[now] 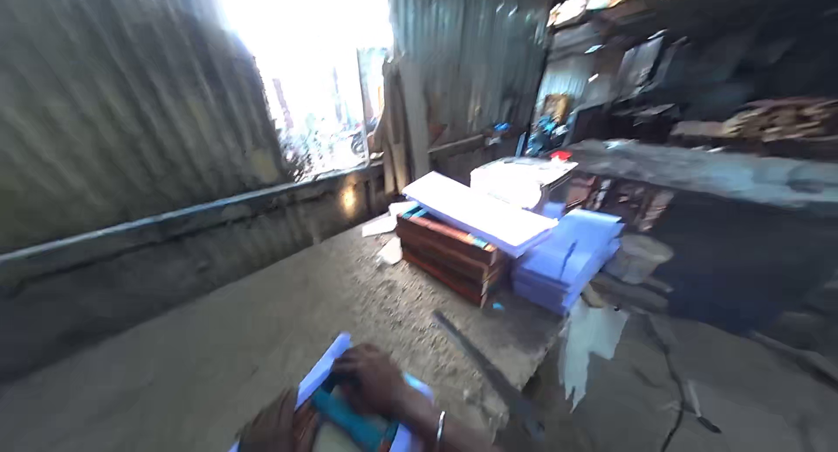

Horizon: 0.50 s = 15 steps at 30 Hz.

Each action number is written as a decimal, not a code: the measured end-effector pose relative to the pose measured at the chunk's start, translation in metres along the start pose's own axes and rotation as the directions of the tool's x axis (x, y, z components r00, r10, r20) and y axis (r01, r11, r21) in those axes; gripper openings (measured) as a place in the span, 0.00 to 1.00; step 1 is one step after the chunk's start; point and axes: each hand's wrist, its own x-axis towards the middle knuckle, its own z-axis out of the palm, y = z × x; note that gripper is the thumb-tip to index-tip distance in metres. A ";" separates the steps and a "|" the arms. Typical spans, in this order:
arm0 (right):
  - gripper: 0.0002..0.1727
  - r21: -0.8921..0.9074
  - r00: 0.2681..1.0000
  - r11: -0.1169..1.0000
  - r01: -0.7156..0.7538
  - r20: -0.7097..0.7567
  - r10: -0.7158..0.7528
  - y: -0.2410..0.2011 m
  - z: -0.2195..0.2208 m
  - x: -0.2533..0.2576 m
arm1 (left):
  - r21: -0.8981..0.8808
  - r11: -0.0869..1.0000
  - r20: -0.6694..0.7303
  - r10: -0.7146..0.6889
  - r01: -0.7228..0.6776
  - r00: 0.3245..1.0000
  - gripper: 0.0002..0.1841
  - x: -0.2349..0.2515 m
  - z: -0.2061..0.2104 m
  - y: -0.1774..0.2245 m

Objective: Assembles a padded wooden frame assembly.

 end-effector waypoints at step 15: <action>0.35 0.105 0.391 0.456 -0.884 -0.368 0.844 0.113 -0.027 -0.278 | 0.017 0.973 0.435 -0.216 0.232 0.874 0.39 0.079 -0.020 0.020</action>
